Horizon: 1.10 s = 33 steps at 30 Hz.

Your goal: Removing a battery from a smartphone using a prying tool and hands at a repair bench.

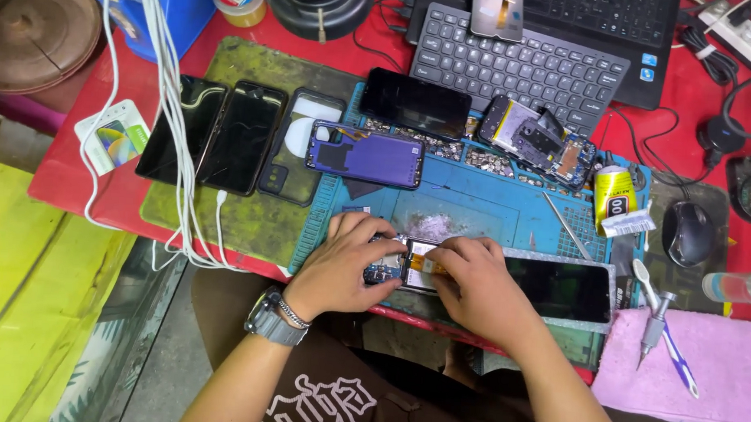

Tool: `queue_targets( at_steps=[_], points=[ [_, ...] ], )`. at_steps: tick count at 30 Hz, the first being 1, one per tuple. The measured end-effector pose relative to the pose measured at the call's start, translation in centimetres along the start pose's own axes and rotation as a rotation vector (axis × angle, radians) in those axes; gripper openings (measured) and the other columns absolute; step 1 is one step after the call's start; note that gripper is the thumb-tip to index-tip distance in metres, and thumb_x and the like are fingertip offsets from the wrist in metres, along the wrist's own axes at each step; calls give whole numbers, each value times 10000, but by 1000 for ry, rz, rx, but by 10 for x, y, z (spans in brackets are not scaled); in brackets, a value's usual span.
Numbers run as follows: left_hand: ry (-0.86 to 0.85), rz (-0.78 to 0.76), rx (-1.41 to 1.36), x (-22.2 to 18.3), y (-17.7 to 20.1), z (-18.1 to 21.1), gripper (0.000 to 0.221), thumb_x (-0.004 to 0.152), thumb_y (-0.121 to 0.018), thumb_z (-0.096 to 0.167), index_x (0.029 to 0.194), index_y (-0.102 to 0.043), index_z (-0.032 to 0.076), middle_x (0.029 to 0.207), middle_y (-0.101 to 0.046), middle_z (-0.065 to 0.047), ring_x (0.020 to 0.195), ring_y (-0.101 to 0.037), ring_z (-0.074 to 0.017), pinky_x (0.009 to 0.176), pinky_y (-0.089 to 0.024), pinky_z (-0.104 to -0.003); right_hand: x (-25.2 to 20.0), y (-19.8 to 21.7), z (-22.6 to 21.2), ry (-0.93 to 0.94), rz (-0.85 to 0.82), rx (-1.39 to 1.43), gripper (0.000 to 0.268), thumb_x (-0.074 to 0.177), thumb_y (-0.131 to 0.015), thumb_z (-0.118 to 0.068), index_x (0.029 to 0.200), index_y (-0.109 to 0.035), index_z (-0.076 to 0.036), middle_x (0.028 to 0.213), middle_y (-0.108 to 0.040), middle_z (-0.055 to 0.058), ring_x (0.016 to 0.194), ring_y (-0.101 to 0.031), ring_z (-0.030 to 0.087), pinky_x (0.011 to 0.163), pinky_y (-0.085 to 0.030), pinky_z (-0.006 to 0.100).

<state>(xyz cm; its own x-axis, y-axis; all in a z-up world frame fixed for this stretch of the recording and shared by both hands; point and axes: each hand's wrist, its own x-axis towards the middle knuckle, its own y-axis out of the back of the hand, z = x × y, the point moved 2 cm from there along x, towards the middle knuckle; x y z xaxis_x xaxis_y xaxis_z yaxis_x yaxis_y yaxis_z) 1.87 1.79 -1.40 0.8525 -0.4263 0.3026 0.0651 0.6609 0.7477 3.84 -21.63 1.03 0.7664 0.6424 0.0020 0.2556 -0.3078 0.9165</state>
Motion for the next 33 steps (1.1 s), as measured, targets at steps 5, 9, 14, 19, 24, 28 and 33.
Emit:
queue_targets(
  at_steps=[5,9,14,19,24,28,33],
  points=[
    [8,-11,-10,1,0,0,387,813,-777,351,1138,-717,149,1153,-616,-67,1196,-506,-303,1051,-325,-456,7,-4,-2,69,97,-7,229,857,-748,-215,1078,-693,-213,989,-651,-31,947,-667,210,1064,-382,522],
    [17,8,-7,0,-3,-3,366,817,-772,336,1133,-713,160,1150,-628,-51,1191,-516,-289,1047,-335,-451,13,-4,-8,97,119,-15,206,882,-726,-188,1080,-712,-243,982,-640,-17,930,-663,223,1033,-395,525],
    [3,67,-14,-3,-3,-4,393,806,-788,340,1129,-699,134,1139,-634,-60,1182,-532,-296,1032,-359,-452,11,-12,-3,105,138,-18,197,933,-645,-182,1083,-733,-276,1006,-602,3,933,-641,246,1002,-404,512],
    [-33,168,-6,-5,-9,-6,319,794,-803,336,1032,-714,144,1093,-649,-37,1142,-559,-288,994,-398,-446,6,-20,5,123,181,-62,252,944,-598,-194,1119,-729,-318,1007,-540,5,930,-608,243,991,-408,482],
    [-72,223,50,-5,-10,-3,231,830,-776,335,954,-726,145,1038,-665,-31,1080,-586,-282,965,-428,-453,5,-21,7,160,204,-59,273,932,-603,-177,1127,-748,-301,1017,-539,17,922,-601,245,984,-406,475],
    [-82,235,38,-4,-8,-1,204,823,-775,292,943,-729,134,1025,-665,-46,1061,-596,-292,953,-439,-460,4,-22,9,156,183,-68,292,922,-600,-180,1135,-743,-319,1026,-543,9,921,-593,235,993,-403,480],
    [-117,263,89,-6,-10,-1,175,846,-757,303,943,-734,159,1040,-659,-44,1057,-600,-293,946,-451,-465,4,-22,8,162,186,-86,276,918,-598,-169,1109,-743,-306,1030,-550,10,921,-591,238,986,-407,474]
  ],
)
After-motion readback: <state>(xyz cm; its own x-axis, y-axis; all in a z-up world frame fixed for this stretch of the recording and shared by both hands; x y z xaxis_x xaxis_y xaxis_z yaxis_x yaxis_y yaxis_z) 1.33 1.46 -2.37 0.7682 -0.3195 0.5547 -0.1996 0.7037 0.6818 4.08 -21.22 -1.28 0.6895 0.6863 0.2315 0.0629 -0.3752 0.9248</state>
